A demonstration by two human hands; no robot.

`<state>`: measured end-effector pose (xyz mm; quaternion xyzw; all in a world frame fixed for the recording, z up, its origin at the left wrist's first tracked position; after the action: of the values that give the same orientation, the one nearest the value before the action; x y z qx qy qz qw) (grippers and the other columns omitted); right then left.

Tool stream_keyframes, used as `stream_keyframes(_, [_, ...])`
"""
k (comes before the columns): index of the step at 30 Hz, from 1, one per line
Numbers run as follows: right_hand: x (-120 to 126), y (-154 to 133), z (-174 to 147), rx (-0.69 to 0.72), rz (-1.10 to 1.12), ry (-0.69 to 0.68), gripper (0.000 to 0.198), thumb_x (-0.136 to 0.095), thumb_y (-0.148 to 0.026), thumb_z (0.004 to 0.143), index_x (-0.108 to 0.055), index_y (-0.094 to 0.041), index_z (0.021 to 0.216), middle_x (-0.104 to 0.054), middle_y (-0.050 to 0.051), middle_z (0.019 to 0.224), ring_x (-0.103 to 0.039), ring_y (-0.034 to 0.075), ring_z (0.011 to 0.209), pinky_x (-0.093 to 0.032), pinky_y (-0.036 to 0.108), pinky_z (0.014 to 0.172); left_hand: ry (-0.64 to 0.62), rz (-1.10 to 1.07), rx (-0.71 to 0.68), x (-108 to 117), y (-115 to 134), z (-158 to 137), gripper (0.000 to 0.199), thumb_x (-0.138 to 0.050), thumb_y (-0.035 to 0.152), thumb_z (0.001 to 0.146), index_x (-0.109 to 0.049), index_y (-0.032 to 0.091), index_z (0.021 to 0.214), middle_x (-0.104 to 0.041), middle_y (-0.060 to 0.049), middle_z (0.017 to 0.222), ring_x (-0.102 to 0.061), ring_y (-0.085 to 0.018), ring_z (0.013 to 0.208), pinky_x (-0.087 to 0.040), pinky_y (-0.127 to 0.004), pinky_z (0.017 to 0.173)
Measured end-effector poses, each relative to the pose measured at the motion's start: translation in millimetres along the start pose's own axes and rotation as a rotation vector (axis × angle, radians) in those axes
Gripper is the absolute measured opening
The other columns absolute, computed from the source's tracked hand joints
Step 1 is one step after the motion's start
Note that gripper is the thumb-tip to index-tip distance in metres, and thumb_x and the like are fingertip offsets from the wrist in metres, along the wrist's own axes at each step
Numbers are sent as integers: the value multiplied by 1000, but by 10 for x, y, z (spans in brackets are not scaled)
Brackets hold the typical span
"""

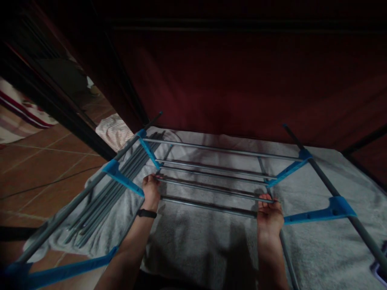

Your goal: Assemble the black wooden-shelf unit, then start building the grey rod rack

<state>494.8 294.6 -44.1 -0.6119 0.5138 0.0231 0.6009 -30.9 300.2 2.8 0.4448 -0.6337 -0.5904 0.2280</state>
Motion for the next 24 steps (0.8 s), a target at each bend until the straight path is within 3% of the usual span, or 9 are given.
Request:
stream_keyframes(3, [36,-19,27,-21,-2,62,18,-55,-12,78,-57,-23,92,-67,-1,85,-69,14,78,-62,30,67,-22,-55,47,-1,0,5,11,-50,29,87,-51,19,83,-63,0,68,-64,-14,60,-41,-22,54])
stream_keyframes(6, [44,-20,26,-101,45,126,9,-50,-17,85,-56,-22,88,-66,1,84,-69,15,74,-62,31,63,-27,-92,86,10,2,3,12,-49,28,88,-54,17,85,-65,-1,67,-64,-14,59,-43,-24,56])
stream_keyframes(9, [39,-35,11,-122,71,164,17,-44,-17,90,-58,-22,82,-66,1,81,-69,15,73,-62,32,62,-26,-115,131,16,-11,4,14,-48,26,89,-57,16,85,-65,-2,66,-64,-14,58,-44,-25,58])
stream_keyframes(17, [118,20,152,-80,89,120,28,-41,-13,92,-56,-21,70,-63,-1,71,-67,13,67,-62,28,61,25,-170,192,9,-61,24,11,-46,18,94,-50,18,83,-67,-3,71,-68,-14,64,-51,-27,67])
stream_keyframes(24, [141,30,129,-101,114,104,27,-38,-19,92,-62,-19,80,-68,5,81,-71,15,76,-64,33,65,24,-206,211,-1,-52,14,17,-41,14,96,-54,18,86,-68,-4,69,-68,-15,64,-55,-31,73])
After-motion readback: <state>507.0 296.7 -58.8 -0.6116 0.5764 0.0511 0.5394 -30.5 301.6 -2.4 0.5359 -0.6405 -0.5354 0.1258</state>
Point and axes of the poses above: each hand's wrist, its own z-axis towards the middle knuckle, its own x-axis out of the back of the hand, y = z × x, the point moved 5 cm from there along z, towards the middle knuckle
